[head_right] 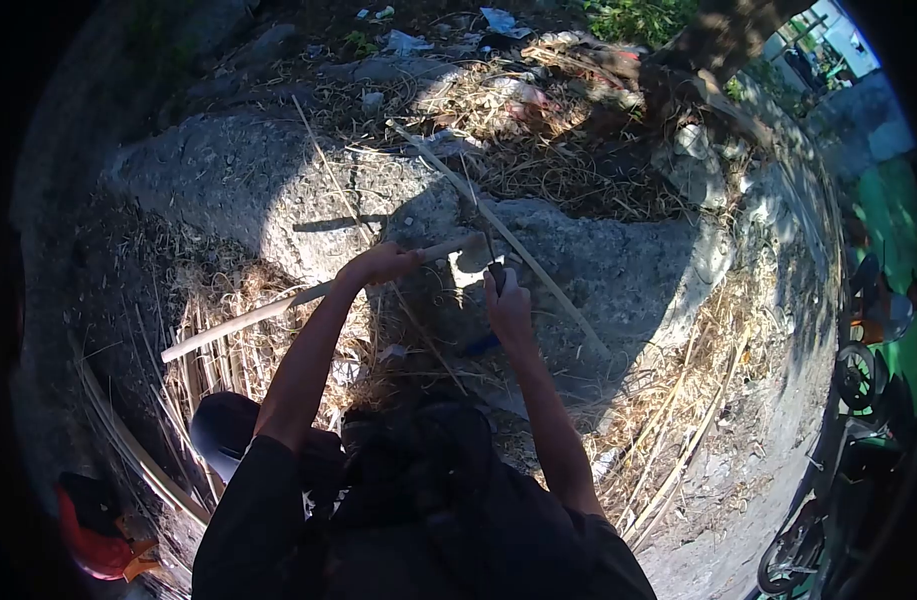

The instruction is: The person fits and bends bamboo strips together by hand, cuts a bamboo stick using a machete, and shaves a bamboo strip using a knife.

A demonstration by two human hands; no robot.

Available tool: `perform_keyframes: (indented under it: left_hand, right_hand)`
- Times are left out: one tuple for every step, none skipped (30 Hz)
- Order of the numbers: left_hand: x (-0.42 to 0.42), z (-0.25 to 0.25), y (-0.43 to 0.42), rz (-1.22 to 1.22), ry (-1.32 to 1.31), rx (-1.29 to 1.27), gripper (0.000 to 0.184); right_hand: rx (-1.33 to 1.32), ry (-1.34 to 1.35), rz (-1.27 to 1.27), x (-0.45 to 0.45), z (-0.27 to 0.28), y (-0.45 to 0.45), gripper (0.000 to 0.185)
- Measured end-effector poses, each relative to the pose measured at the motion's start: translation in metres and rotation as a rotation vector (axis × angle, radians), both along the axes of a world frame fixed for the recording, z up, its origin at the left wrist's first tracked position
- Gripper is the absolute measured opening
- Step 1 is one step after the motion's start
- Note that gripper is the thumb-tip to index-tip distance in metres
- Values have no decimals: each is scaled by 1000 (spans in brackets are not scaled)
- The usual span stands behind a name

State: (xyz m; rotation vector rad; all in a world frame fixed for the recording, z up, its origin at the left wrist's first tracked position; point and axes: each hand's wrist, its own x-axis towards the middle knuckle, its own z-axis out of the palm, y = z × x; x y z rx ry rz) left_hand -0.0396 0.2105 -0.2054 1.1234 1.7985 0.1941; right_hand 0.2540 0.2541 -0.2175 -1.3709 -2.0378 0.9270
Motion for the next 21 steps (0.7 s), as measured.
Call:
perform_keyframes:
  left_hand:
    - [2, 0, -1, 10, 24, 18, 80]
    - [2, 2, 0, 20, 49, 38, 79]
    - [4, 5, -1, 22, 49, 34, 79]
    - [5, 9, 0, 12, 51, 1, 80]
    - [5, 14, 3, 2, 53, -30, 80]
    - [4, 15, 4, 1, 53, -31, 80]
    - [4, 14, 4, 7, 62, -25, 80]
    - [5, 13, 3, 12, 69, -19, 79]
    - [6, 16, 5, 10, 66, -20, 79]
    - [6, 20, 7, -12, 70, -16, 79]
    - [7, 24, 6, -33, 74, -12, 79]
    - [8, 24, 7, -33, 75, -9, 79]
    - [9, 22, 10, -30, 75, -29, 78]
    - [9, 23, 13, -23, 77, -48, 77]
    - [9, 28, 16, -20, 83, -41, 77]
    - [12, 31, 16, -25, 91, -59, 76]
    - [13, 34, 17, -29, 100, -74, 75]
    - [14, 38, 19, -26, 102, -74, 75]
    - [14, 40, 21, -35, 100, -85, 73]
    - [16, 40, 20, -46, 97, -100, 71]
    - [15, 37, 18, -47, 94, -108, 71]
  right_hand:
    - [52, -89, 5, 2, -16, 1, 36]
    - [59, -84, 6, 1, -20, 6, 36]
    - [40, -66, 0, 1, -20, 3, 36]
    - [24, -46, -6, 0, -19, 2, 35]
    - [24, -46, -6, 1, -19, 3, 35]
    - [1, -1, 2, -2, -4, 2, 36]
    - [-27, 41, 7, -3, 9, 0, 36]
    - [-33, 37, 3, -5, 21, -2, 36]
    - [-12, 49, -8, -8, 32, -1, 37]
    - [10, 63, -19, -10, 37, -2, 37]
    - [7, 60, -20, -7, 25, -3, 37]
    - [17, 8, -14, -3, 1, 0, 37]
    - [29, -43, -9, 1, -16, 4, 37]
    - [37, -38, -6, 2, -24, 7, 37]
    - [53, -42, -15, 0, -26, 10, 37]
    - [58, -50, -27, 1, -29, 7, 37]
    - [62, -59, -40, 2, -33, 9, 39]
    - [62, -57, -38, -2, -19, 10, 39]
    - [-52, 0, -40, -5, 8, 7, 40]
    - [-171, 55, -45, -7, 26, 4, 40]
    - [-129, 87, -40, -8, 29, 5, 41]
